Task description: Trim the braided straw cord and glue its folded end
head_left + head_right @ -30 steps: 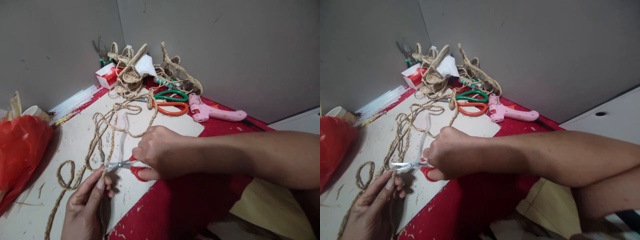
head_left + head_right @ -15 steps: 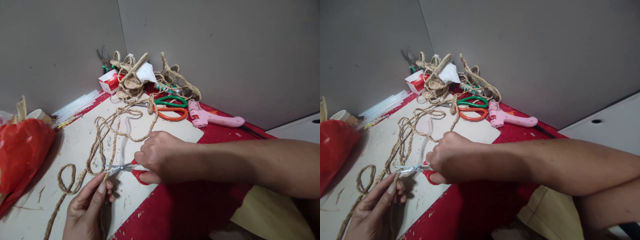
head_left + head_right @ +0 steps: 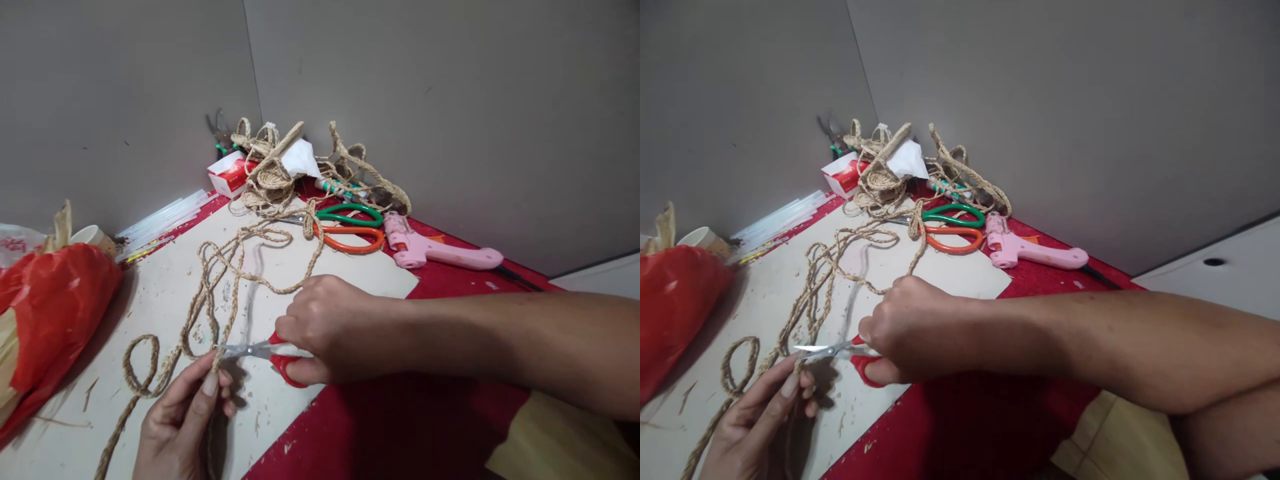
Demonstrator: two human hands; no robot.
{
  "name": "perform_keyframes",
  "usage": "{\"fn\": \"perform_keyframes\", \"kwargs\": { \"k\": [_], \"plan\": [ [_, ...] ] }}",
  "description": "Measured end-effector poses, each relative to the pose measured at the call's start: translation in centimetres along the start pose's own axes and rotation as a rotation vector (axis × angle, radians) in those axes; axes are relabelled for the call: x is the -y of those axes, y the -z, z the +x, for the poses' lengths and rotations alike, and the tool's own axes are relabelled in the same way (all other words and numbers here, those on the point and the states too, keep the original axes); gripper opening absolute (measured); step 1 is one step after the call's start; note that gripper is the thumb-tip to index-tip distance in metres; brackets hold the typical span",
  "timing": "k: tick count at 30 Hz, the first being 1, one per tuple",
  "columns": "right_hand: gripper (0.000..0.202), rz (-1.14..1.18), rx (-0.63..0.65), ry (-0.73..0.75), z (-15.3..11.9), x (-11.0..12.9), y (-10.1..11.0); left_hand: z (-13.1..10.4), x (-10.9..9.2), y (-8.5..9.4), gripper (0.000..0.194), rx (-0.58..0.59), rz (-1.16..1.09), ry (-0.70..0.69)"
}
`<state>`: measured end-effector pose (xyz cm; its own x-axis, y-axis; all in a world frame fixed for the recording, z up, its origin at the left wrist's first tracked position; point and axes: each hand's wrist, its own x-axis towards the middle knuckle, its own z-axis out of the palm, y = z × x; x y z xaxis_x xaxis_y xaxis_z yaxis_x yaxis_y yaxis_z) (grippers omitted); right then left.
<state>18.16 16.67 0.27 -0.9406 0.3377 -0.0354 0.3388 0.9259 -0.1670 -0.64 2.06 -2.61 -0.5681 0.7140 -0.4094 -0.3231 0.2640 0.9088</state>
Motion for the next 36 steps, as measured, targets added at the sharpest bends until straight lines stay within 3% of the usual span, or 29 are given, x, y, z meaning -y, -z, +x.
{"fn": "perform_keyframes", "kwargs": {
  "k": [5,10,16,19,23,27,30,36],
  "plan": [
    [0.024,-0.042,0.015,-0.017,0.4,-0.5,-0.5,0.1,0.1,-0.3,0.032,0.017,-0.038,-0.018],
    [0.028,-0.061,-0.157,0.008,0.9,-1.3,-1.2,0.1,-0.2,-0.4,0.033,0.094,-0.07,-0.044],
    [0.028,0.073,-0.293,-0.011,1.1,0.1,-1.3,0.7,-0.3,0.0,0.028,0.231,-0.077,-0.122],
    [0.035,0.395,-0.366,-0.08,1.6,1.5,-0.9,1.0,-0.3,0.0,0.03,0.27,-0.08,-0.171],
    [0.045,1.322,-0.247,-0.211,3.8,4.1,0.0,1.3,-0.1,0.3,0.032,0.306,-0.065,-0.228],
    [0.046,1.943,-0.349,-0.406,7.0,6.2,0.4,1.4,0.0,0.4,0.025,0.345,-0.031,-0.263],
    [0.047,2.119,-0.451,-0.457,8.8,6.7,0.2,1.4,0.0,0.3,0.024,0.383,0.005,-0.259],
    [0.043,2.149,-0.702,-0.403,9.4,5.6,-0.3,1.6,-0.1,0.1,0.024,0.452,0.048,-0.209]
  ]
}}
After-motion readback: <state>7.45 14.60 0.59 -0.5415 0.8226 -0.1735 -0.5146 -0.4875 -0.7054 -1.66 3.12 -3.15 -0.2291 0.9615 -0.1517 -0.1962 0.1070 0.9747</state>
